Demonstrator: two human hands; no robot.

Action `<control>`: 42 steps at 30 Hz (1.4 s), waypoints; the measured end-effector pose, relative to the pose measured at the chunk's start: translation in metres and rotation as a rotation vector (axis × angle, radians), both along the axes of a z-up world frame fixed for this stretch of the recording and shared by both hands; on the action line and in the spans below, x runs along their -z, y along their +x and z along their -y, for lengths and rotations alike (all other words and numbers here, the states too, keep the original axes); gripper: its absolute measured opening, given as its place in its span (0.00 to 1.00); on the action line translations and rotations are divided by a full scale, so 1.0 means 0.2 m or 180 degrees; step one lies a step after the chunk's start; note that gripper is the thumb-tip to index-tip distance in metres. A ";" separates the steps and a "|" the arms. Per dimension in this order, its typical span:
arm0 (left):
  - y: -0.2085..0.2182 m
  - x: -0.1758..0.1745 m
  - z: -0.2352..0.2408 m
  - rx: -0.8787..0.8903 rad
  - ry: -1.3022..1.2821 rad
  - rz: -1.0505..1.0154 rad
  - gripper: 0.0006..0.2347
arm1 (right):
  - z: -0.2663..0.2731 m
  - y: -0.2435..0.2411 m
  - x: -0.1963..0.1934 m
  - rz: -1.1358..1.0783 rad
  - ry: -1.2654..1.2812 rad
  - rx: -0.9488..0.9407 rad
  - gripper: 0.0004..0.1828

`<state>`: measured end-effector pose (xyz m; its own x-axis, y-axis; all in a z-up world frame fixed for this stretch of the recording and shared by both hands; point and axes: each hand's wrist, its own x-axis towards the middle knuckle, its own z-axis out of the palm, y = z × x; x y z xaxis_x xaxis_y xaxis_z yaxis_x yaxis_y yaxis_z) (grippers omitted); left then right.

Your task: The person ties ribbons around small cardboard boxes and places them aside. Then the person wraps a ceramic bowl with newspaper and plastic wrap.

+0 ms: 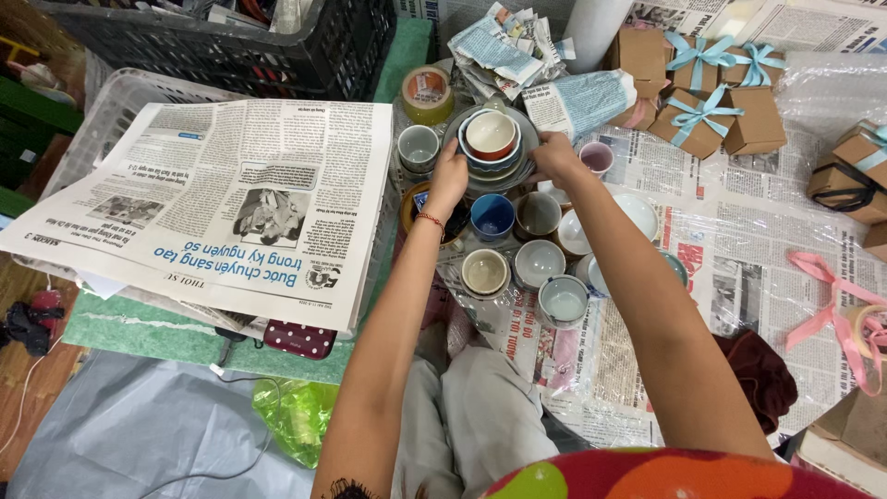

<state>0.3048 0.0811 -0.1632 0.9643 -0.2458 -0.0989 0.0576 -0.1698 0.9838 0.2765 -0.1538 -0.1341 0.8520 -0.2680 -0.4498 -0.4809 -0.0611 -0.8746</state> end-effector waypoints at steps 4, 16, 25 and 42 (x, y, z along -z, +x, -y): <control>0.00 -0.01 0.03 0.0033 0.0053 0.0042 0.23 | 0.02 -0.02 -0.02 0.0092 0.0112 -0.0058 0.19; -0.17 -0.37 -0.01 -0.0403 0.0285 0.1502 0.18 | -0.10 -0.22 -0.34 0.0347 0.0716 0.0001 0.18; -0.87 -1.02 -0.11 -0.0123 0.0046 0.2067 0.20 | -0.08 -0.79 -0.86 0.0755 0.0632 -0.0276 0.18; -2.06 -0.78 0.22 0.1352 -0.0660 0.0805 0.22 | 0.34 -2.43 -0.79 0.0001 0.0338 0.0497 0.22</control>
